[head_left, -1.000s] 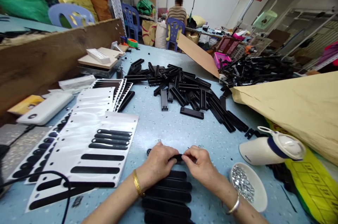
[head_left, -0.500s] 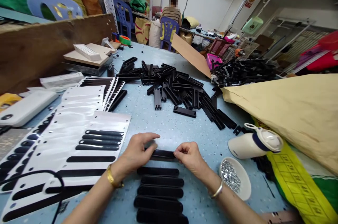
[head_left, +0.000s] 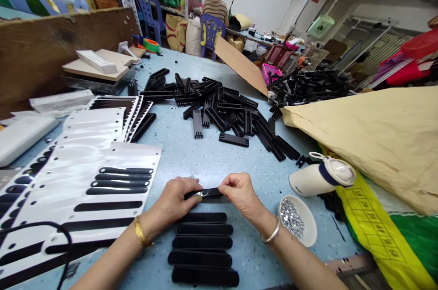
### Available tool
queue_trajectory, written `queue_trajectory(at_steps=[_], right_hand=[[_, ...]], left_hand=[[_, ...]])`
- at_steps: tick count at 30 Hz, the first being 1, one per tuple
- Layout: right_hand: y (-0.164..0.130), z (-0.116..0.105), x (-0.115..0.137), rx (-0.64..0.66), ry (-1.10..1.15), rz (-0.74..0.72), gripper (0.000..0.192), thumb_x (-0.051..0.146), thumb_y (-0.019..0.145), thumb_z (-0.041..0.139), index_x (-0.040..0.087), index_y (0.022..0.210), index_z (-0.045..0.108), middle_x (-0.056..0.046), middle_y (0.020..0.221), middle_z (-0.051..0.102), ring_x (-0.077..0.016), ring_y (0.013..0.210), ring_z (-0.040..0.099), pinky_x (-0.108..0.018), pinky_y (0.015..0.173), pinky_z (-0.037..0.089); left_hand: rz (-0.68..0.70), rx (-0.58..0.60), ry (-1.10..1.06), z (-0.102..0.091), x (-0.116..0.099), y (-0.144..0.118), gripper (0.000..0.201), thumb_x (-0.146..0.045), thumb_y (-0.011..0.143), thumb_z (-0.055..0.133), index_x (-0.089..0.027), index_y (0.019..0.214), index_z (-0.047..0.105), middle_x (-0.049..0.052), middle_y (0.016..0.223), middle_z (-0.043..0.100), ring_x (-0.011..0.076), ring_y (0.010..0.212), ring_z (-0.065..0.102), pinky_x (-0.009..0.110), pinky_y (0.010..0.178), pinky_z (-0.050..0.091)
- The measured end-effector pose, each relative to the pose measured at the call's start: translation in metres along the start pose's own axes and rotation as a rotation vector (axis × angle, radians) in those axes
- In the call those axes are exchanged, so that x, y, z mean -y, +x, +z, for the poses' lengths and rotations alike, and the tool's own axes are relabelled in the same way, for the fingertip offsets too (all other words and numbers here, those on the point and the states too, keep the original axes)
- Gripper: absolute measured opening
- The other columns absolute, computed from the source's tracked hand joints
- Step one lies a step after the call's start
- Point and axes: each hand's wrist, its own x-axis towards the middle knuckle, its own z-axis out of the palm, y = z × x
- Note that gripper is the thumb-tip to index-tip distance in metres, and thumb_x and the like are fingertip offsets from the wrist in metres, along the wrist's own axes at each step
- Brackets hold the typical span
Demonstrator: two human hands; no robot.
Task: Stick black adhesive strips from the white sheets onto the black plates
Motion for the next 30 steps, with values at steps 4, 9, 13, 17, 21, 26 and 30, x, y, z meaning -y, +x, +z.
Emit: queue_trajectory(at_steps=[4, 9, 13, 17, 21, 26, 30], right_hand=[[0.002, 0.0, -0.01, -0.06, -0.046, 0.003, 0.015, 0.014, 0.062, 0.062, 0.017, 0.048, 0.057, 0.006, 0.044, 0.049, -0.0085, 0.044, 0.039, -0.022, 0.045, 0.029], [0.003, 0.003, -0.014, -0.113, -0.121, -0.022, 0.016, 0.013, 0.063, 0.062, 0.018, 0.048, 0.057, 0.005, 0.045, 0.051, -0.0097, 0.045, 0.042, -0.023, 0.047, 0.031], [0.002, 0.005, -0.014, -0.125, -0.16, -0.04, 0.017, 0.014, 0.063, 0.062, 0.019, 0.048, 0.057, 0.004, 0.045, 0.052, -0.0103, 0.045, 0.044, -0.023, 0.047, 0.032], [0.001, 0.004, -0.014, -0.121, -0.178, -0.055, 0.018, 0.016, 0.064, 0.061, 0.019, 0.048, 0.056, 0.004, 0.045, 0.052, -0.0105, 0.045, 0.044, -0.023, 0.047, 0.032], [0.0, 0.003, -0.014, -0.107, -0.188, -0.062, 0.017, 0.016, 0.064, 0.06, 0.019, 0.048, 0.055, 0.004, 0.045, 0.051, -0.0103, 0.044, 0.043, -0.023, 0.045, 0.031], [0.001, 0.004, -0.017, -0.121, -0.219, -0.072, 0.018, 0.016, 0.065, 0.06, 0.02, 0.049, 0.054, 0.004, 0.046, 0.051, -0.0109, 0.046, 0.044, -0.023, 0.046, 0.031], [0.0, 0.004, -0.019, -0.125, -0.232, -0.076, 0.019, 0.018, 0.067, 0.062, 0.02, 0.05, 0.054, 0.003, 0.048, 0.053, -0.0117, 0.047, 0.046, -0.024, 0.046, 0.033]], left_hand=[[-0.004, -0.009, 0.006, 0.0, 0.001, 0.0, 0.024, -0.023, 0.078, 0.061, -0.022, 0.099, 0.074, 0.006, 0.102, 0.077, 0.0263, 0.102, 0.069, 0.041, 0.092, 0.051], [-0.009, -0.012, 0.017, -0.001, -0.003, 0.001, 0.024, -0.023, 0.077, 0.06, -0.021, 0.095, 0.075, 0.006, 0.095, 0.078, 0.0243, 0.094, 0.07, 0.036, 0.087, 0.052], [-0.021, -0.027, 0.006, -0.002, -0.006, 0.0, 0.023, -0.024, 0.077, 0.059, -0.022, 0.094, 0.075, 0.004, 0.094, 0.078, 0.0226, 0.091, 0.07, 0.034, 0.086, 0.052], [-0.036, -0.026, 0.001, -0.002, -0.007, 0.0, 0.022, -0.025, 0.077, 0.059, -0.022, 0.093, 0.075, 0.004, 0.093, 0.078, 0.023, 0.09, 0.07, 0.035, 0.085, 0.051], [-0.039, -0.011, -0.006, -0.002, -0.007, 0.0, 0.022, -0.024, 0.078, 0.059, -0.021, 0.093, 0.075, 0.004, 0.094, 0.078, 0.0231, 0.091, 0.07, 0.036, 0.086, 0.05], [-0.036, -0.012, 0.002, -0.002, -0.007, 0.0, 0.022, -0.024, 0.078, 0.059, -0.021, 0.093, 0.074, 0.004, 0.094, 0.078, 0.0232, 0.091, 0.07, 0.037, 0.085, 0.051], [-0.035, -0.017, 0.01, -0.001, -0.005, 0.0, 0.022, -0.024, 0.077, 0.06, -0.022, 0.094, 0.074, 0.004, 0.094, 0.078, 0.023, 0.091, 0.07, 0.035, 0.085, 0.051]])
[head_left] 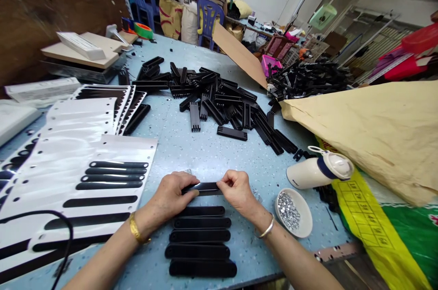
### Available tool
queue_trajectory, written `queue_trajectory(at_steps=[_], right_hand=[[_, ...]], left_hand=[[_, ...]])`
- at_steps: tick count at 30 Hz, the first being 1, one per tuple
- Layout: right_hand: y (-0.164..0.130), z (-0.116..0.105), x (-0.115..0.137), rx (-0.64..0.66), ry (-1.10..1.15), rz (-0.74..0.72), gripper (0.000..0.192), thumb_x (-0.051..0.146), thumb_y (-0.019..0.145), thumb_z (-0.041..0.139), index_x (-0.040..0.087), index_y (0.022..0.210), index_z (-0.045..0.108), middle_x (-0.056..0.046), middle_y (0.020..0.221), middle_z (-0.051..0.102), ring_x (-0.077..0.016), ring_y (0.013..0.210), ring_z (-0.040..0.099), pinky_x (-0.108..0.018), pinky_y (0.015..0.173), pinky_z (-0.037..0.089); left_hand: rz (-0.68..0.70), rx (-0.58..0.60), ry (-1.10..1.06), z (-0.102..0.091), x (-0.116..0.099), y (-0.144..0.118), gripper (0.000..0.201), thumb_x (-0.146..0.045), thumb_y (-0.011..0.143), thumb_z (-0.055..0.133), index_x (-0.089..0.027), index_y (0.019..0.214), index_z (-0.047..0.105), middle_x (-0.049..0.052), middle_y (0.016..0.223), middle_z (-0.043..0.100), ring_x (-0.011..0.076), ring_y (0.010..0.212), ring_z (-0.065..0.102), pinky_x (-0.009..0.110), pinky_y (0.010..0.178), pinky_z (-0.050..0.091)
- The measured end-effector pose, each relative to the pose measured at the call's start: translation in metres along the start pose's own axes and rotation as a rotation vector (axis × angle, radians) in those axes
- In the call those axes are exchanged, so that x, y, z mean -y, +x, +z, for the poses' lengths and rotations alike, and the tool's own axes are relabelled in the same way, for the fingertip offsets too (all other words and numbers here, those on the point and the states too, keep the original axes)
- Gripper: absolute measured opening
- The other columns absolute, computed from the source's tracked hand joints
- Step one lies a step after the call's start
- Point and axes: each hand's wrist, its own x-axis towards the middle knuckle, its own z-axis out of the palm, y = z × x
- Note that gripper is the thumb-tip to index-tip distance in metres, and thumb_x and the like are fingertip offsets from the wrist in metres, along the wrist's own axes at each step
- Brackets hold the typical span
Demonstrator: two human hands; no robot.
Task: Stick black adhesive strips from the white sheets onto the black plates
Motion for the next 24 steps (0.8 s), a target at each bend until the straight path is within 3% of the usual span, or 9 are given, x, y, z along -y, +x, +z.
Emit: queue_trajectory(at_steps=[7, 9, 12, 16, 20, 24], right_hand=[[-0.005, 0.001, -0.004, -0.009, 0.02, 0.007, 0.016, 0.02, 0.069, 0.064, 0.02, 0.055, 0.055, 0.001, 0.053, 0.055, -0.0124, 0.049, 0.048, -0.025, 0.048, 0.036], [-0.005, 0.001, -0.006, -0.018, 0.045, 0.024, 0.009, 0.021, 0.068, 0.066, 0.02, 0.064, 0.058, 0.002, 0.056, 0.056, -0.0124, 0.05, 0.05, -0.025, 0.05, 0.038], [-0.004, 0.0, -0.011, 0.031, 0.099, 0.068, 0.012, 0.027, 0.068, 0.066, 0.019, 0.076, 0.062, 0.003, 0.057, 0.057, -0.0118, 0.047, 0.052, -0.024, 0.047, 0.041], [-0.002, -0.003, -0.013, 0.176, 0.155, 0.115, 0.029, 0.043, 0.079, 0.054, 0.018, 0.065, 0.058, -0.001, 0.054, 0.06, -0.0115, 0.038, 0.054, -0.021, 0.036, 0.038], [0.001, -0.004, -0.011, 0.212, 0.142, 0.108, 0.045, 0.055, 0.086, 0.041, 0.017, 0.072, 0.058, -0.001, 0.055, 0.062, -0.0125, 0.04, 0.059, -0.019, 0.034, 0.037], [0.002, 0.006, -0.009, 0.157, 0.019, 0.016, 0.038, 0.048, 0.081, 0.057, 0.018, 0.058, 0.054, 0.004, 0.045, 0.051, -0.0087, 0.037, 0.047, -0.02, 0.038, 0.03]], left_hand=[[0.005, -0.01, 0.008, 0.002, 0.003, 0.0, 0.023, -0.024, 0.077, 0.06, -0.02, 0.095, 0.075, 0.005, 0.094, 0.078, 0.0241, 0.092, 0.07, 0.036, 0.085, 0.051], [0.006, -0.01, 0.005, 0.001, 0.003, 0.0, 0.023, -0.025, 0.078, 0.06, -0.021, 0.094, 0.075, 0.005, 0.094, 0.078, 0.0238, 0.092, 0.07, 0.036, 0.085, 0.051], [0.004, -0.008, 0.003, 0.001, 0.002, 0.0, 0.022, -0.025, 0.078, 0.06, -0.021, 0.094, 0.075, 0.005, 0.094, 0.078, 0.0238, 0.092, 0.07, 0.036, 0.085, 0.051], [-0.016, 0.012, 0.006, 0.0, 0.0, 0.001, 0.023, -0.024, 0.077, 0.059, -0.02, 0.093, 0.075, 0.005, 0.093, 0.078, 0.0238, 0.09, 0.07, 0.036, 0.084, 0.051], [-0.019, 0.015, 0.01, -0.001, -0.002, 0.001, 0.022, -0.022, 0.076, 0.06, -0.021, 0.092, 0.075, 0.004, 0.091, 0.078, 0.022, 0.087, 0.07, 0.033, 0.082, 0.051], [-0.035, 0.006, 0.042, 0.001, -0.006, 0.003, 0.019, -0.028, 0.079, 0.06, -0.019, 0.088, 0.075, 0.004, 0.084, 0.077, 0.0209, 0.081, 0.068, 0.03, 0.077, 0.05]])
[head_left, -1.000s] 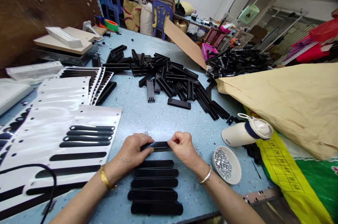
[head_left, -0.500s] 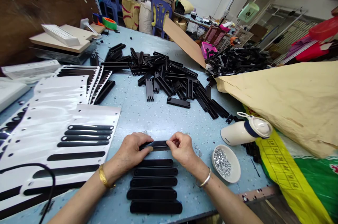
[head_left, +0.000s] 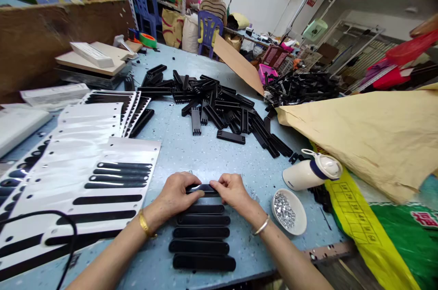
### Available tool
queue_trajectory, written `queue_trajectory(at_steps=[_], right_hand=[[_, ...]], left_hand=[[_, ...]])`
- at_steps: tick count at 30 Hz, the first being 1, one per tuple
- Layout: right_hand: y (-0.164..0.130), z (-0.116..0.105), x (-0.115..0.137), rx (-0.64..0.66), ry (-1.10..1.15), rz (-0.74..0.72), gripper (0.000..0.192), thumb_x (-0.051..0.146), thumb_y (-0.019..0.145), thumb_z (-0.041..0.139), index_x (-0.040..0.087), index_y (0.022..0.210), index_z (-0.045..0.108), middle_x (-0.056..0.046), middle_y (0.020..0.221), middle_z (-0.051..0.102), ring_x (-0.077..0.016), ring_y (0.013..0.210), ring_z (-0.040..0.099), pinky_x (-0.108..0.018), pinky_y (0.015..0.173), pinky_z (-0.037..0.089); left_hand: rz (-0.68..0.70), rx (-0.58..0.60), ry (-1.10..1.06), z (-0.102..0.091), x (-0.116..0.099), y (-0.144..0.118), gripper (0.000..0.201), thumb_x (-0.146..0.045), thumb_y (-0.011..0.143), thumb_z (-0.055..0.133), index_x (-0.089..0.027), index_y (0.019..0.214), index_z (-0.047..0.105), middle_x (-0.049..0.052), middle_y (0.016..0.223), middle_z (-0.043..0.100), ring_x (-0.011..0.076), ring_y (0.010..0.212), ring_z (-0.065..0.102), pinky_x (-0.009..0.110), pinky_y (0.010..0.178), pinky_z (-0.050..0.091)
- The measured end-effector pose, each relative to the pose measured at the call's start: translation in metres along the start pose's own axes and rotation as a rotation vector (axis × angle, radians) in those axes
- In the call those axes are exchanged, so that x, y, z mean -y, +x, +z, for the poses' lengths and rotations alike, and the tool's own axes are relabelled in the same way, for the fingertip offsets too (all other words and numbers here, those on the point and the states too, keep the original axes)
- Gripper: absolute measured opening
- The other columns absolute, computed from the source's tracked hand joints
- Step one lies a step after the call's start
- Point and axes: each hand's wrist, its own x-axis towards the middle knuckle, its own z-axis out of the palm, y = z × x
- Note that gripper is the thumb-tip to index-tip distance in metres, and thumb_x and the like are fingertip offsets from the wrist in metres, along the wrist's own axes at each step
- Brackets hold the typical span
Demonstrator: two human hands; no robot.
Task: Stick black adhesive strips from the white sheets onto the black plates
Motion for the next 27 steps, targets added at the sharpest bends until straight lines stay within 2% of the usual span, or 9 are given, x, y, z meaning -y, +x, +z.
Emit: queue_trajectory(at_steps=[5, 7, 10, 13, 16, 18, 22, 24, 27], right_hand=[[-0.013, 0.006, -0.001, -0.104, -0.178, -0.152, 0.046, 0.03, 0.081, 0.059, 0.021, 0.043, 0.036, 0.006, 0.042, 0.035, -0.0088, 0.045, 0.033, -0.025, 0.048, 0.024], [-0.022, 0.002, -0.003, -0.134, -0.231, -0.2, 0.043, 0.027, 0.082, 0.058, 0.02, 0.044, 0.038, 0.005, 0.044, 0.037, -0.0097, 0.047, 0.033, -0.026, 0.05, 0.024], [-0.033, -0.003, -0.005, -0.206, -0.292, -0.256, 0.035, 0.027, 0.084, 0.056, 0.02, 0.05, 0.05, 0.002, 0.053, 0.049, -0.0122, 0.053, 0.043, -0.026, 0.056, 0.03], [-0.036, 0.003, -0.007, -0.283, -0.32, -0.279, 0.029, 0.036, 0.083, 0.062, 0.019, 0.06, 0.061, -0.002, 0.062, 0.058, -0.0145, 0.06, 0.051, -0.026, 0.06, 0.035], [-0.036, 0.016, -0.012, -0.334, -0.318, -0.281, 0.035, 0.044, 0.079, 0.069, 0.018, 0.056, 0.061, -0.003, 0.06, 0.059, -0.0154, 0.058, 0.053, -0.026, 0.059, 0.037], [-0.036, 0.022, -0.016, -0.343, -0.303, -0.306, 0.035, 0.043, 0.08, 0.068, 0.018, 0.056, 0.063, -0.004, 0.061, 0.06, -0.0163, 0.059, 0.056, -0.027, 0.059, 0.04], [-0.037, 0.018, -0.023, -0.313, -0.254, -0.39, 0.02, 0.032, 0.084, 0.062, 0.017, 0.086, 0.074, -0.005, 0.07, 0.069, -0.0179, 0.065, 0.063, -0.027, 0.065, 0.047], [-0.038, 0.01, -0.027, -0.315, -0.231, -0.416, 0.025, 0.028, 0.087, 0.056, 0.016, 0.1, 0.073, -0.007, 0.078, 0.073, -0.0187, 0.07, 0.066, -0.028, 0.069, 0.05], [-0.042, -0.001, -0.031, -0.349, -0.199, -0.414, 0.033, 0.025, 0.093, 0.042, 0.015, 0.105, 0.071, -0.006, 0.074, 0.073, -0.0177, 0.063, 0.067, -0.028, 0.063, 0.051]], left_hand=[[-0.007, 0.022, 0.092, 0.005, -0.009, 0.001, 0.022, -0.029, 0.084, 0.058, -0.017, 0.072, 0.073, 0.005, 0.07, 0.074, 0.0202, 0.069, 0.067, 0.028, 0.065, 0.046], [0.027, 0.045, 0.138, 0.008, -0.016, -0.005, 0.022, -0.023, 0.084, 0.056, -0.017, 0.071, 0.072, 0.005, 0.069, 0.074, 0.0207, 0.067, 0.067, 0.029, 0.065, 0.046], [0.098, 0.049, 0.214, 0.013, -0.027, -0.021, 0.024, -0.013, 0.084, 0.05, -0.018, 0.079, 0.073, 0.007, 0.076, 0.075, 0.0249, 0.075, 0.068, 0.038, 0.076, 0.046], [0.135, 0.018, 0.266, 0.021, -0.033, -0.039, 0.031, -0.009, 0.088, 0.042, -0.016, 0.1, 0.071, 0.013, 0.099, 0.075, 0.0319, 0.099, 0.067, 0.047, 0.086, 0.046], [0.179, -0.031, 0.316, 0.03, -0.027, -0.054, 0.038, -0.011, 0.091, 0.041, -0.013, 0.123, 0.061, 0.017, 0.132, 0.062, 0.0387, 0.131, 0.047, 0.057, 0.099, 0.04], [0.238, -0.055, 0.344, 0.035, -0.02, -0.06, 0.044, -0.011, 0.091, 0.041, -0.014, 0.133, 0.054, 0.015, 0.141, 0.055, 0.0371, 0.139, 0.037, 0.059, 0.103, 0.037], [0.288, -0.089, 0.404, 0.04, -0.011, -0.061, 0.045, -0.009, 0.091, 0.04, -0.017, 0.133, 0.054, 0.011, 0.141, 0.056, 0.0328, 0.138, 0.04, 0.056, 0.103, 0.04], [0.291, -0.105, 0.442, 0.04, -0.011, -0.059, 0.043, -0.009, 0.091, 0.04, -0.017, 0.131, 0.055, 0.01, 0.14, 0.057, 0.0328, 0.138, 0.041, 0.056, 0.104, 0.04], [0.291, -0.127, 0.465, 0.039, -0.016, -0.058, 0.041, -0.01, 0.091, 0.041, -0.016, 0.129, 0.058, 0.011, 0.137, 0.06, 0.0359, 0.136, 0.043, 0.059, 0.104, 0.038]])
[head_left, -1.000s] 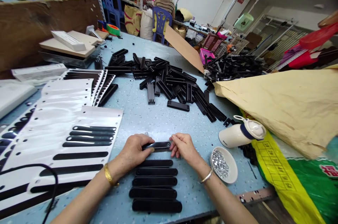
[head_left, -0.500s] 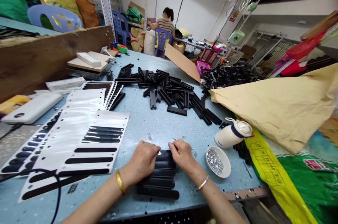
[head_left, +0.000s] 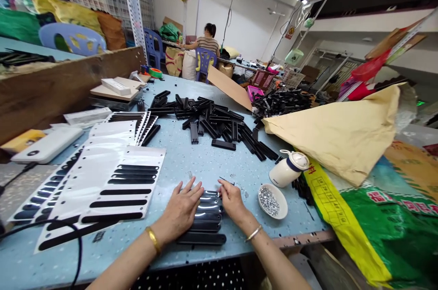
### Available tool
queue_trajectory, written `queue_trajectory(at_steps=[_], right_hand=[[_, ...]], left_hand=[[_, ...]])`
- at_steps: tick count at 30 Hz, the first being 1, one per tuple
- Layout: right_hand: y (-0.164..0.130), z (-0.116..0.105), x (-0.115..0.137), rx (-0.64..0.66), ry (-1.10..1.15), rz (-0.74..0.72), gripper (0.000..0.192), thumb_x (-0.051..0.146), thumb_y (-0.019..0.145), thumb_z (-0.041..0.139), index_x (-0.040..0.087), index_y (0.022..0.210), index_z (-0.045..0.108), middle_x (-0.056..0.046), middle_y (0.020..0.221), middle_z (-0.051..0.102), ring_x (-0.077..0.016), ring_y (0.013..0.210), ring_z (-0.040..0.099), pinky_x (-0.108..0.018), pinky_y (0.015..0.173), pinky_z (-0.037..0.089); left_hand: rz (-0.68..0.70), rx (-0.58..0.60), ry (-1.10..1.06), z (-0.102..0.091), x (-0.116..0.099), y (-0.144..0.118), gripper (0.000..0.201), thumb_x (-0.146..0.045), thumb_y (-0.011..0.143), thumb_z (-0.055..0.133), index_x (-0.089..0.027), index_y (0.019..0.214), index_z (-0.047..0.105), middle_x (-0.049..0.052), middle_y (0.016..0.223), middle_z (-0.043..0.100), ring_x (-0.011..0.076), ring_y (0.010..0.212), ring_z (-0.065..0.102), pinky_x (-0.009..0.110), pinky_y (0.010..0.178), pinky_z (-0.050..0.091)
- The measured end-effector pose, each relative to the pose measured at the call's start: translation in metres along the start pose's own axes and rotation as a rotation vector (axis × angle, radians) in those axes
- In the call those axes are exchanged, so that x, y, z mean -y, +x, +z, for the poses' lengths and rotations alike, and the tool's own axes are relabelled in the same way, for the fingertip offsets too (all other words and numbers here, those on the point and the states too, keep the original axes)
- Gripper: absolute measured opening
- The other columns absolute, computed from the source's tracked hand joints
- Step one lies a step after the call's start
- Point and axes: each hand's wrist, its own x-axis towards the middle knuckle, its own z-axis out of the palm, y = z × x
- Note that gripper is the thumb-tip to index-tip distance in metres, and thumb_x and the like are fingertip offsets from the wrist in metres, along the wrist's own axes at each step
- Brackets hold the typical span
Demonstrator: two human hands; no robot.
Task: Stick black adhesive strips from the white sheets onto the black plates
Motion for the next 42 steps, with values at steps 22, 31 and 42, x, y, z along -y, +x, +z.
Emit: queue_trajectory(at_steps=[22, 31, 42], right_hand=[[0.034, -0.004, 0.034, 0.17, -0.062, -0.105, 0.033, 0.037, 0.09, 0.053, 0.019, 0.069, 0.069, -0.003, 0.068, 0.068, -0.0154, 0.066, 0.058, -0.025, 0.066, 0.041], [-0.008, 0.006, 0.062, 0.412, -0.13, -0.131, 0.037, 0.05, 0.049, 0.085, 0.02, 0.057, 0.066, -0.002, 0.064, 0.062, -0.0171, 0.059, 0.054, -0.026, 0.056, 0.035], [0.022, 0.009, 0.031, 0.521, 0.241, 0.302, 0.061, 0.046, 0.047, 0.085, 0.013, 0.098, 0.073, -0.01, 0.082, 0.077, -0.0317, 0.077, 0.071, -0.036, 0.065, 0.054]], left_hand=[[-0.995, 0.02, -1.357, -0.014, -0.095, -0.119, 0.055, -0.067, 0.086, 0.049, -0.016, 0.098, 0.063, 0.009, 0.072, 0.073, 0.0221, 0.055, 0.072, 0.021, 0.036, 0.044], [-1.098, -0.109, -1.654, -0.022, -0.114, -0.095, 0.051, -0.058, 0.065, 0.078, -0.013, 0.08, 0.058, 0.013, 0.086, 0.07, 0.0253, 0.075, 0.073, 0.018, 0.038, 0.049], [-1.063, -0.396, -1.108, -0.027, -0.069, -0.048, 0.038, -0.025, 0.039, 0.088, -0.019, 0.061, 0.057, -0.003, 0.06, 0.051, 0.02, 0.073, 0.052, 0.031, 0.067, 0.043]])
